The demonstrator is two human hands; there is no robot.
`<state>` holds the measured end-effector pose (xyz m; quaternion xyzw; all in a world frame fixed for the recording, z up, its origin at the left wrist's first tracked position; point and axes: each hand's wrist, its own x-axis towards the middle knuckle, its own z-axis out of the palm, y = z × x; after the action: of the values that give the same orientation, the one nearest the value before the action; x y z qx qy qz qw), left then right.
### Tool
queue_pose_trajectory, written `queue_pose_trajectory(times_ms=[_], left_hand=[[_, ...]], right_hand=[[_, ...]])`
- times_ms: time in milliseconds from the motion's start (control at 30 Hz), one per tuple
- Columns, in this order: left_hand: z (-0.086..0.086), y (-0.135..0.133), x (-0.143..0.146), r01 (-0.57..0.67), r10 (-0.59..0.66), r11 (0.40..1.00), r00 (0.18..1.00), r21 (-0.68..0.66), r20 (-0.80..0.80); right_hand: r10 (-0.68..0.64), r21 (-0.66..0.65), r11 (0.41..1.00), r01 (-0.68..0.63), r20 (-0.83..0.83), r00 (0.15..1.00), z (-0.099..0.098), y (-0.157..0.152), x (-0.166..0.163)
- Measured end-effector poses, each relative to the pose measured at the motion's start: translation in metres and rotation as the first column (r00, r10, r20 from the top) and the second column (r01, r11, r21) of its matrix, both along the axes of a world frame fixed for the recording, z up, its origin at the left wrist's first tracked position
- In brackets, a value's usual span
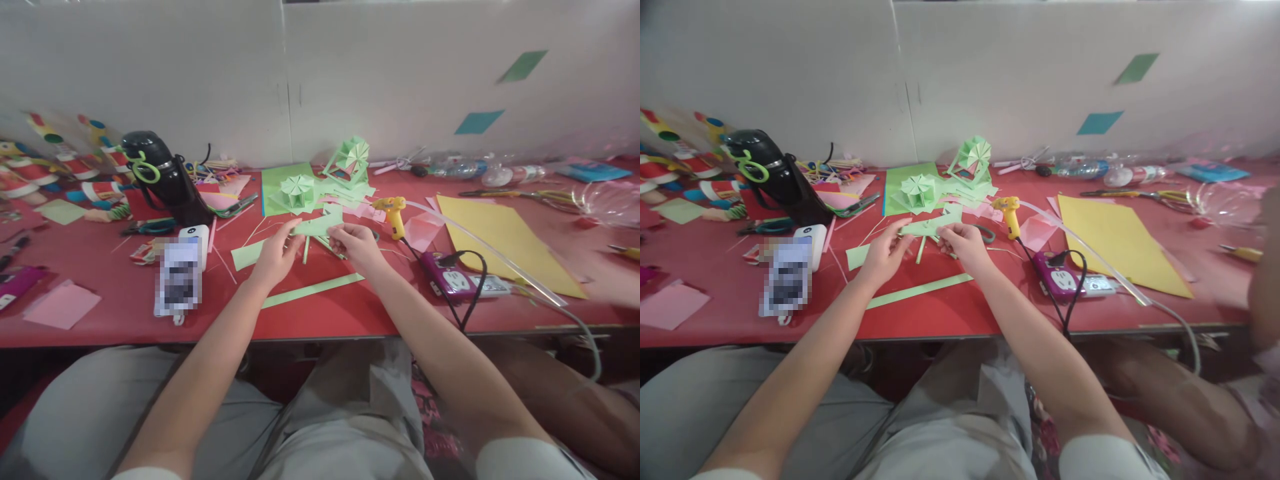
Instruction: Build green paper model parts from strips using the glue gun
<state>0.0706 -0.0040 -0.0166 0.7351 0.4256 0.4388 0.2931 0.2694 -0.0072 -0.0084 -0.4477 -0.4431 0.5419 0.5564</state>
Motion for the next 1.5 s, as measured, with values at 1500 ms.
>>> queue_pose_trajectory(times_ms=[1500], left_hand=[[0.008,0.008,-0.007,0.230,-0.006,0.888,0.873,-0.398,0.488]], right_hand=[[0.086,-0.055,0.994,-0.094,-0.144,0.986,0.004,-0.001,0.003]])
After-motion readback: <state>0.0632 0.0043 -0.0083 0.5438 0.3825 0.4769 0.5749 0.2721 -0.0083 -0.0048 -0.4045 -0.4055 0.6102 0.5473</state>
